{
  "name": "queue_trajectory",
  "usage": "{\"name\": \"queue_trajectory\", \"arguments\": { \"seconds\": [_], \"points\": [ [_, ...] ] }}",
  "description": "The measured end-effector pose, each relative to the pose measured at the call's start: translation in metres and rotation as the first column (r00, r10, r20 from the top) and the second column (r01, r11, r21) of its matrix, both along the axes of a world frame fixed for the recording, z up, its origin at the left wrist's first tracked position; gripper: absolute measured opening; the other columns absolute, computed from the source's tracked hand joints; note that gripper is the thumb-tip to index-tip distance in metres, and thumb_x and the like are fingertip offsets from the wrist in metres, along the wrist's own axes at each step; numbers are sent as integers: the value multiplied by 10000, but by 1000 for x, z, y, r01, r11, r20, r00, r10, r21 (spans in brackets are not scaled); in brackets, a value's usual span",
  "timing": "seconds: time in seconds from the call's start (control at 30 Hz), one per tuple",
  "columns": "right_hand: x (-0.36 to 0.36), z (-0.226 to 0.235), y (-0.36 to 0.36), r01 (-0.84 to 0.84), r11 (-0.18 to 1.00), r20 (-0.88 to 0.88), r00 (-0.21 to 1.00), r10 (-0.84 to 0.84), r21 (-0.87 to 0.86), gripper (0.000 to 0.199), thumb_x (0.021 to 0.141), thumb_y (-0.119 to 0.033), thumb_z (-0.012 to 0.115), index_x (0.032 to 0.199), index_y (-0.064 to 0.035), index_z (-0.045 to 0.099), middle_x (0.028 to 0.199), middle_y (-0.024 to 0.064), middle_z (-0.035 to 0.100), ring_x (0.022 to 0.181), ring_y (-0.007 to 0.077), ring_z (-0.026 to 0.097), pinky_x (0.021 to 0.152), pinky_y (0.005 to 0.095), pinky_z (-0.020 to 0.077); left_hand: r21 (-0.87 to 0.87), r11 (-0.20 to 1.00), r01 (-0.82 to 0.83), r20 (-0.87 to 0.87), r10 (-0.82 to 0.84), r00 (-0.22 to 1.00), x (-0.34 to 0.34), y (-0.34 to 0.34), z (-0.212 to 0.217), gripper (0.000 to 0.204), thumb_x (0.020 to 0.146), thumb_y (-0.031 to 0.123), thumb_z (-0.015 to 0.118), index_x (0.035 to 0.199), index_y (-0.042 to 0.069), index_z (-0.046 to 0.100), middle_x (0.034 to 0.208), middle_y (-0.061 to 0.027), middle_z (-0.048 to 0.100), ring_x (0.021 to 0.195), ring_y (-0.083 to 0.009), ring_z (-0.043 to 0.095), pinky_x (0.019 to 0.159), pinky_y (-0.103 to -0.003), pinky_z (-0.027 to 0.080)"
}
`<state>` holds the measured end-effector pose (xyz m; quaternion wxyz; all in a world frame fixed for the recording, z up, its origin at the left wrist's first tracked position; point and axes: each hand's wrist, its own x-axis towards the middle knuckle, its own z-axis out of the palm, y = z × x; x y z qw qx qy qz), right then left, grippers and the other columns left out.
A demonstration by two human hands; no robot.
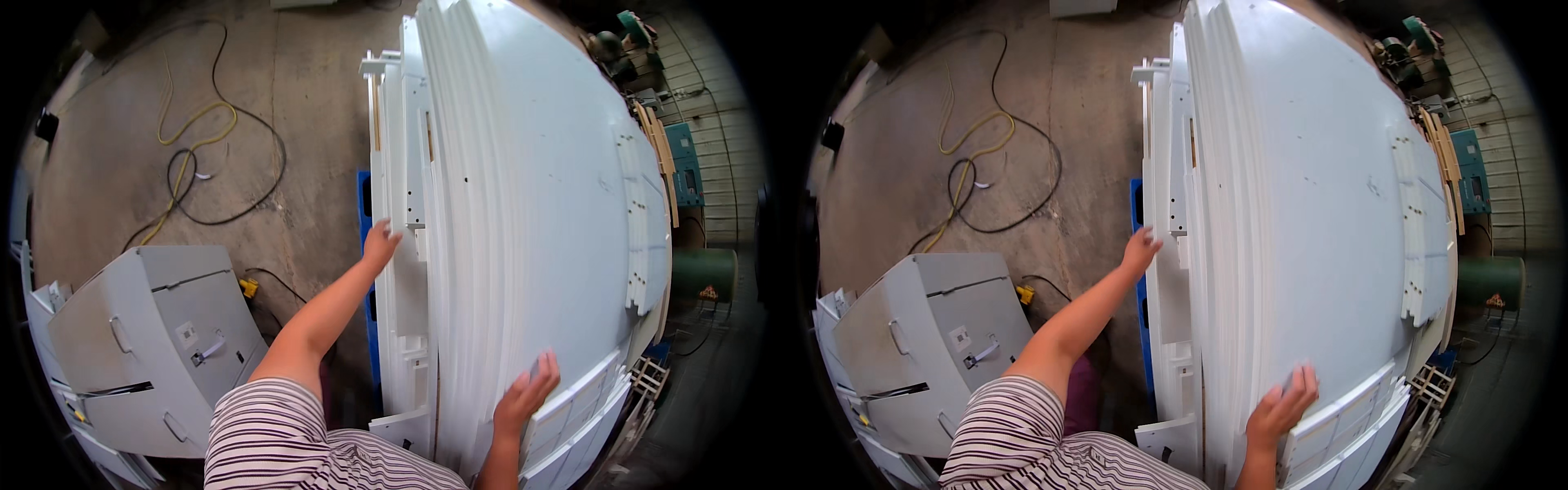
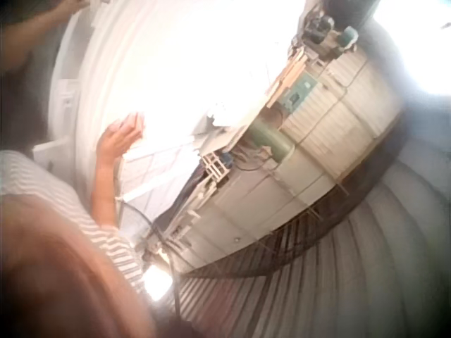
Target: The person handles white flat-pack furniture panels and plastic strips in a workshop. They repeatedly pick up panels, align them with other pieces, and use a rubber mallet to tap the joints together. The person also handles thin plastic strips, placing them onto the panels before stacking the assembled units.
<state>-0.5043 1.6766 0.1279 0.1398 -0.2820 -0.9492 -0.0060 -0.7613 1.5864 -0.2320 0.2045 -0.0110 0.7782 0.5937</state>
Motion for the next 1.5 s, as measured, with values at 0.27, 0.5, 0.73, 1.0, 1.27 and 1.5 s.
{"name": "queue_trajectory", "arguments": {
  "seconds": [0.27, 0.5, 0.73, 1.0, 1.27, 1.5],
  "points": [
    [12, -12, 20, -115, 991, -193, 973, 126, 66, 332, 849, -168, 544, 1145, -29, 486, 1195, 155, 482, 1151, 368, 428, 1016, 515, 315, 63, 756, 652, 105, -654, 749, 242, -227, 191, 493, 826, 218, 692, 1231, 39, 474, 867, -79, 627, 783, -168, 603, 715, -317, 486],
    [56, 25, -126, -304, 950, -429, 850, 307, 76, 362, 854, -184, 602, 1174, -76, 471, 1119, 103, 545, 1118, 287, 488, 1018, 526, 289, -380, 741, 553, 93, -565, 820, 431, -471, 271, 339, 839, 232, 625, 1111, 34, 584, 1045, -179, 604, 1007, -318, 579, 879, -385, 458],
    [164, -43, -289, -625, 623, -307, 778, 548, -470, 284, 866, -118, 589, 1129, -14, 561, 892, 173, 647, 831, 368, 598, 746, 457, 451, -346, 899, 269, -4, -287, 958, 531, -566, 288, 321, 860, 252, 583, 1094, 33, 597, 1091, -174, 592, 1056, -329, 549, 921, -400, 438],
    [421, -175, -416, -332, 429, 83, 702, 707, -840, 180, 891, -205, 565, 968, -42, 558, 784, 185, 615, 697, 364, 602, 623, 448, 468, -245, 947, 206, 125, -179, 976, 624, -709, 283, 321, 874, 283, 566, 1090, 46, 579, 1017, -173, 555, 987, -336, 551, 853, -408, 452],
    [370, -168, -676, -499, 211, 43, 328, 944, -840, 161, 886, -186, 558, 940, -36, 539, 789, 211, 611, 726, 412, 592, 617, 478, 463, -311, 931, -190, 177, 253, 951, 747, -941, 280, 341, 880, 306, 551, 1093, 44, 588, 1038, -171, 589, 995, -320, 576, 859, -396, 466],
    [295, -131, -950, -619, -142, -39, -177, 983, -772, 162, 864, -188, 577, 895, -33, 546, 790, 208, 605, 756, 414, 587, 646, 494, 463, -302, 606, -736, 36, 779, 626, 873, -1052, 282, 302, 876, 274, 588, 1072, 44, 600, 974, -165, 622, 940, -291, 612, 823, -373, 484]
  ]
}}
